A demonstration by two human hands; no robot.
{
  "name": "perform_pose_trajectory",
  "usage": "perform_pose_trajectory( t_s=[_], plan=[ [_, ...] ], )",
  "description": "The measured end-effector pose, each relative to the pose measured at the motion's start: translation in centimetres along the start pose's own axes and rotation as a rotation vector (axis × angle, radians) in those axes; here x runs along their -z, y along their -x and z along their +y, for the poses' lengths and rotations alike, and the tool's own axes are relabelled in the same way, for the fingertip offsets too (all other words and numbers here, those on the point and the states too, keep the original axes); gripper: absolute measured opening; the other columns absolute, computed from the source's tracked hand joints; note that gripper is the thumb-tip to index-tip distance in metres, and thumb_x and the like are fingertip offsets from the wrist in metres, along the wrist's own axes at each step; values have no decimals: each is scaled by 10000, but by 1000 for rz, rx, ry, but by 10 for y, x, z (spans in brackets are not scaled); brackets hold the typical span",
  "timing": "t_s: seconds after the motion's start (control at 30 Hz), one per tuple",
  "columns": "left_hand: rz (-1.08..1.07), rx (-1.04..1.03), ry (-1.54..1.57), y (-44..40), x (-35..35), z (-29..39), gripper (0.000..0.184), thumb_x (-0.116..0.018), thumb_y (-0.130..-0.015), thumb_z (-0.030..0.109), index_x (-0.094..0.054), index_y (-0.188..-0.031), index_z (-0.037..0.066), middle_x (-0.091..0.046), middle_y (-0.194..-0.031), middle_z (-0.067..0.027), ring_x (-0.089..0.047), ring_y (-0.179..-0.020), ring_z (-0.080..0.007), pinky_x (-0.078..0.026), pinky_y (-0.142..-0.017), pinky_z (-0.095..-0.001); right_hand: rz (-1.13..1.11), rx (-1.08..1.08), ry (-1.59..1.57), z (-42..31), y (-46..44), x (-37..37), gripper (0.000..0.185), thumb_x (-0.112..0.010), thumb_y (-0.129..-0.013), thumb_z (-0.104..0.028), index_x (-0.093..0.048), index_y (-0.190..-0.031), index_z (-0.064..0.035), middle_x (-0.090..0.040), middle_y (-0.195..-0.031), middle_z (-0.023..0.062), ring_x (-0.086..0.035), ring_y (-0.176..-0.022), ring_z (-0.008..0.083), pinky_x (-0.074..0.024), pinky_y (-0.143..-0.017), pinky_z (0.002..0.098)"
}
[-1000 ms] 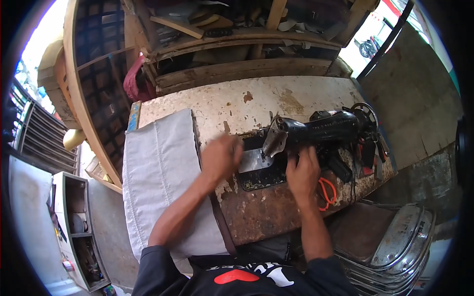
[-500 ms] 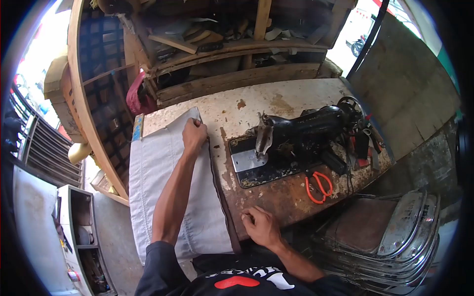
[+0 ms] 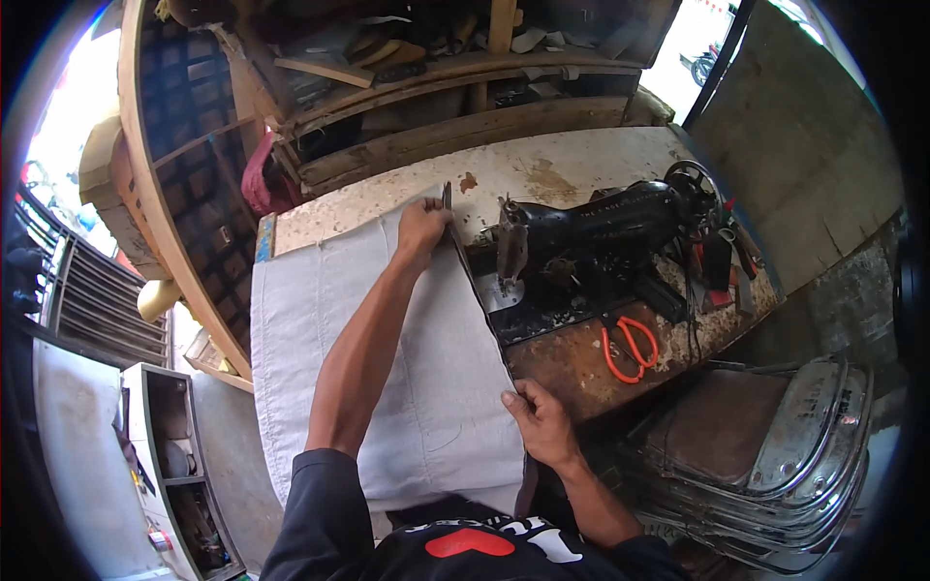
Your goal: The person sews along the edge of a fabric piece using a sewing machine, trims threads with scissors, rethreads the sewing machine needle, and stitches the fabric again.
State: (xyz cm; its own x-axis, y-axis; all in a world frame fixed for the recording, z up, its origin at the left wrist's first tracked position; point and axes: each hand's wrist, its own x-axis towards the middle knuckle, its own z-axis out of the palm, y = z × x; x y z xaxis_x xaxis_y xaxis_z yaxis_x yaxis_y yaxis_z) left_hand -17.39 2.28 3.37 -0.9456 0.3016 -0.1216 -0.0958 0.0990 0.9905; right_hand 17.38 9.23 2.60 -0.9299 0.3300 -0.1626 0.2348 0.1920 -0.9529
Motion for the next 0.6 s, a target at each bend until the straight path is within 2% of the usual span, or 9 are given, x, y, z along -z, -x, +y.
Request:
perform_pose_trajectory(
  t_s=[0.07,0.1,0.2,0.27,0.33,0.37,0.43,0.57,0.6],
  plan=[
    [51,121,-24,-8,-10,-28,117,-732,-850,81,-701,-954,36,-680,-813,-54,-605,-704,-125,-481,-636,-284,77,114,146,-5,1,2,229,-665,-1019,-208,-661,-1117,-1,-705,-945,223,-713,-859,385,-554,-768,445],
    [60,66,-77,-27,-8,-49,141,-738,-867,98,-691,-977,23,-694,-826,-71,-642,-705,-147,-514,-628,-298,145,227,285,-7,1,1,231,-653,-1017,-194,-654,-1140,2,-704,-981,224,-708,-878,422,-559,-784,474],
    [2,87,15,-43,-3,-42,150,-719,-876,118,-687,-972,7,-713,-783,-103,-693,-633,-193,-577,-573,-337,95,207,403,-12,6,-4,293,-669,-979,-156,-635,-1203,30,-685,-1058,254,-668,-958,496,-556,-799,517],
    [45,40,-67,-45,1,-16,201,-729,-881,180,-674,-961,3,-730,-794,-135,-717,-637,-207,-592,-602,-348,44,216,523,-25,10,-6,349,-633,-982,-141,-601,-1291,18,-677,-1067,233,-679,-889,484,-569,-762,529],
    [71,195,-473,-39,-2,8,303,-748,-861,241,-698,-977,-34,-745,-823,-156,-736,-668,-222,-603,-621,-368,31,169,608,-32,18,-17,398,-614,-987,-137,-577,-1362,-7,-671,-1070,221,-684,-825,476,-581,-711,527],
    [66,192,-480,-44,-5,6,303,-748,-861,241,-698,-977,-34,-745,-823,-156,-736,-668,-222,-603,-621,-368,19,163,664,-35,19,-21,473,-623,-979,-135,-543,-1433,-26,-669,-1057,208,-693,-771,454,-585,-666,528],
    [-99,30,-1028,-51,-9,0,423,-780,-845,321,-726,-1001,-69,-758,-874,-172,-749,-728,-230,-612,-664,-372,12,148,671,-36,19,-30,506,-635,-977,-144,-529,-1458,-30,-672,-1061,205,-696,-747,443,-583,-653,529],
    [-83,76,-1095,-74,-9,-15,503,-834,-827,362,-744,-1024,-91,-769,-934,-181,-757,-816,-219,-615,-720,-365,-15,192,727,-32,22,-31,582,-653,-982,-164,-492,-1530,-55,-677,-1003,181,-698,-676,410,-580,-602,505],
    [-126,82,-789,-83,-1,-24,430,-829,-843,316,-739,-1015,-67,-763,-938,-163,-751,-827,-214,-613,-737,-362,-19,190,734,-30,22,-28,582,-653,-982,-164,-492,-1530,-55,-677,-1003,181,-698,-676,410,-580,-602,505]
  ],
)
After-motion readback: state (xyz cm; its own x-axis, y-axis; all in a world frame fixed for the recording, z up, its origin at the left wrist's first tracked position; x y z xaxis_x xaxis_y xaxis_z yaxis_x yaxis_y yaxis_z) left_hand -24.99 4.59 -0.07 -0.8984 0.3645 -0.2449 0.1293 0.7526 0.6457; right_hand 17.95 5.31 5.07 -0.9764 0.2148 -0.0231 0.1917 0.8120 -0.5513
